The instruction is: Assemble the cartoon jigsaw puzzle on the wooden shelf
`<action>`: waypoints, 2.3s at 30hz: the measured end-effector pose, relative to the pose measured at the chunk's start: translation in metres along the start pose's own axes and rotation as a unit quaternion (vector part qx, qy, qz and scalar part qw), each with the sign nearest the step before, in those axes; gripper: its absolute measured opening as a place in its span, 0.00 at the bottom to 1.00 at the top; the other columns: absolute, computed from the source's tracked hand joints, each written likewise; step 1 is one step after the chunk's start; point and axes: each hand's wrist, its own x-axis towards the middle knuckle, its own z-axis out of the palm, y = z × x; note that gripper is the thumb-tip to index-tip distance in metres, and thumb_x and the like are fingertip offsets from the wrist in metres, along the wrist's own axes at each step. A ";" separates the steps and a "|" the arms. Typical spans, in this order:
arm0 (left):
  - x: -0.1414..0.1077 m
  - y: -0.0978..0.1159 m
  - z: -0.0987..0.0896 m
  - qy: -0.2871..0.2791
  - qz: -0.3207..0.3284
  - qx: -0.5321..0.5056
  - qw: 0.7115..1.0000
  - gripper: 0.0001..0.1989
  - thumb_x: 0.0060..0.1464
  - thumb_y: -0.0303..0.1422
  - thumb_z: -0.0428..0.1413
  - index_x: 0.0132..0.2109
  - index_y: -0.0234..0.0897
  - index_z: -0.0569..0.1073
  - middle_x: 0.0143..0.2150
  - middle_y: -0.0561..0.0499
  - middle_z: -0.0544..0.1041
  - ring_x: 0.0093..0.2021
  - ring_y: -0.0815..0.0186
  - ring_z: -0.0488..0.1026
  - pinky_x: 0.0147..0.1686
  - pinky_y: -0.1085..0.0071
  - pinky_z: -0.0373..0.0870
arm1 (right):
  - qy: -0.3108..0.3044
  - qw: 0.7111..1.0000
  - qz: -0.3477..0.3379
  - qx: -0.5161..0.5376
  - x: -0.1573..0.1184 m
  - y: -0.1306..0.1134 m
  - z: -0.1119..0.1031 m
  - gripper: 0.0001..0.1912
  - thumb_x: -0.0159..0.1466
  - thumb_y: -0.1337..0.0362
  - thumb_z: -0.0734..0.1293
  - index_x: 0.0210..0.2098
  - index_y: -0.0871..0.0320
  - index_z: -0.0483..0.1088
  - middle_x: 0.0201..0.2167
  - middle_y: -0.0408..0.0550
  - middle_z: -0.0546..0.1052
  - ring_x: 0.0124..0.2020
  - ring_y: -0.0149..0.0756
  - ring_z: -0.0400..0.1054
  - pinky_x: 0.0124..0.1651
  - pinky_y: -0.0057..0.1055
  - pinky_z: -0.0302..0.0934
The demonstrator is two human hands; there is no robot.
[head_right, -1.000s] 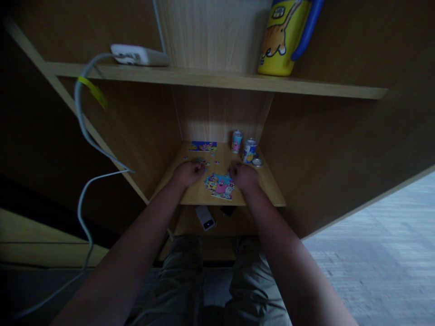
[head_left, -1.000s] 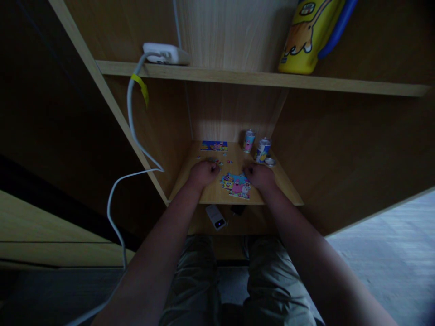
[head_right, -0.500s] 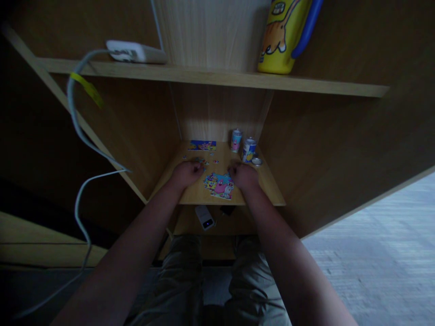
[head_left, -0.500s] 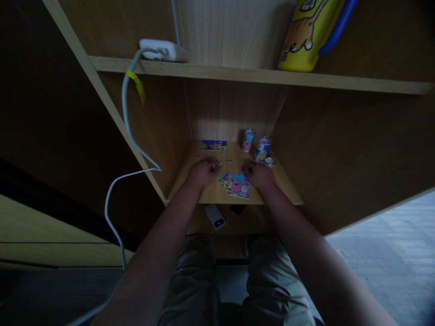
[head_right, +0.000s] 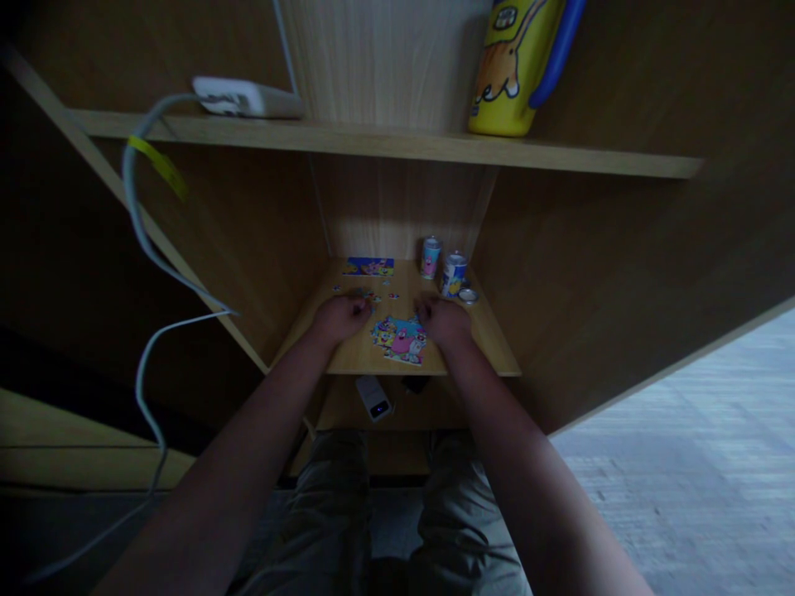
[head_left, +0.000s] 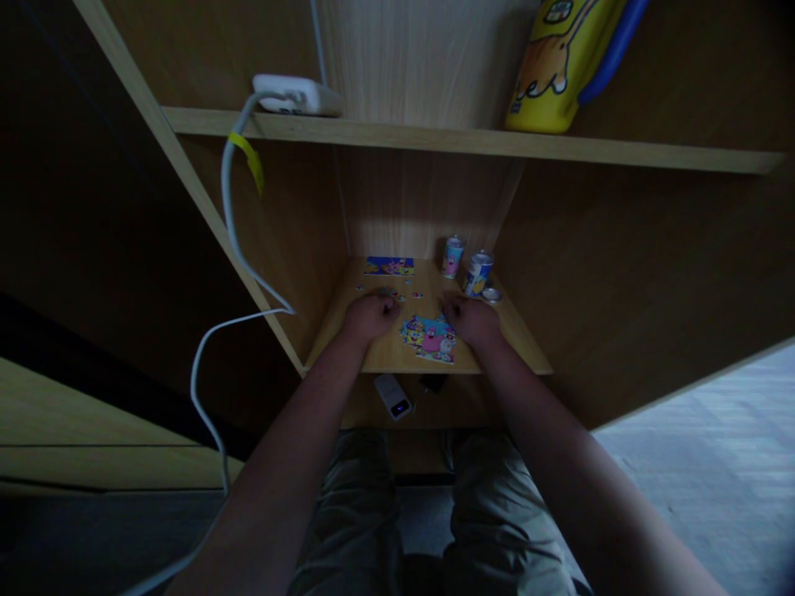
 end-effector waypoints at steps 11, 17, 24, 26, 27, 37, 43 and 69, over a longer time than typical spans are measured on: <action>-0.003 0.004 -0.005 -0.004 -0.001 0.014 1.000 0.21 0.73 0.46 0.51 0.38 0.43 0.85 0.38 0.45 0.86 0.39 0.55 0.81 0.35 0.63 0.64 | 0.004 1.000 -0.001 -0.008 0.000 0.000 0.001 0.29 0.83 0.46 0.55 0.56 0.53 0.84 0.54 0.56 0.87 0.54 0.48 0.81 0.49 0.35 0.68; -0.001 0.003 -0.002 0.006 0.001 0.015 1.000 0.21 0.73 0.46 0.53 0.38 0.43 0.84 0.38 0.46 0.87 0.40 0.55 0.81 0.35 0.63 0.64 | 0.009 1.000 -0.001 -0.008 0.000 0.001 0.002 0.31 0.83 0.45 0.54 0.56 0.53 0.84 0.54 0.56 0.87 0.55 0.48 0.81 0.50 0.35 0.68; 0.001 -0.001 0.001 0.006 0.007 0.012 1.000 0.22 0.73 0.46 0.52 0.37 0.43 0.84 0.37 0.45 0.86 0.39 0.55 0.81 0.35 0.63 0.64 | 0.015 1.000 -0.004 0.001 0.000 0.002 0.003 0.33 0.84 0.43 0.51 0.56 0.52 0.84 0.53 0.55 0.87 0.53 0.48 0.82 0.48 0.35 0.68; 0.001 -0.001 0.001 0.006 0.006 0.010 1.000 0.22 0.73 0.46 0.52 0.37 0.43 0.84 0.37 0.45 0.86 0.39 0.55 0.81 0.35 0.63 0.64 | 0.014 1.000 -0.004 -0.001 0.001 0.002 0.004 0.33 0.83 0.43 0.51 0.56 0.52 0.84 0.53 0.56 0.87 0.53 0.48 0.82 0.49 0.35 0.68; 0.001 -0.001 0.001 0.007 0.006 0.008 1.000 0.21 0.73 0.46 0.52 0.37 0.43 0.84 0.38 0.45 0.86 0.39 0.55 0.81 0.36 0.63 0.64 | 0.013 1.000 -0.004 -0.001 0.001 0.002 0.004 0.33 0.83 0.43 0.52 0.56 0.52 0.84 0.53 0.56 0.87 0.53 0.47 0.81 0.49 0.35 0.68; 0.001 0.000 0.001 0.006 -0.001 0.012 1.000 0.23 0.73 0.48 0.51 0.38 0.44 0.85 0.37 0.44 0.86 0.41 0.53 0.82 0.38 0.63 0.68 | 0.014 1.000 -0.001 0.001 0.000 0.001 0.003 0.31 0.83 0.45 0.54 0.56 0.53 0.84 0.54 0.56 0.87 0.54 0.47 0.81 0.50 0.34 0.68; 0.000 0.001 0.000 0.012 -0.001 0.008 1.000 0.23 0.72 0.47 0.51 0.37 0.44 0.84 0.36 0.45 0.86 0.40 0.54 0.81 0.36 0.63 0.66 | 0.010 1.000 0.003 0.000 0.000 0.001 0.002 0.31 0.83 0.45 0.54 0.57 0.53 0.84 0.55 0.57 0.87 0.55 0.47 0.81 0.51 0.34 0.68; 0.003 -0.002 0.001 0.005 0.005 0.006 1.000 0.21 0.72 0.47 0.53 0.39 0.44 0.85 0.40 0.44 0.87 0.43 0.52 0.83 0.37 0.62 0.68 | 0.003 1.000 0.004 -0.012 0.002 0.002 0.003 0.31 0.83 0.46 0.54 0.60 0.53 0.83 0.56 0.58 0.86 0.56 0.48 0.80 0.52 0.35 0.68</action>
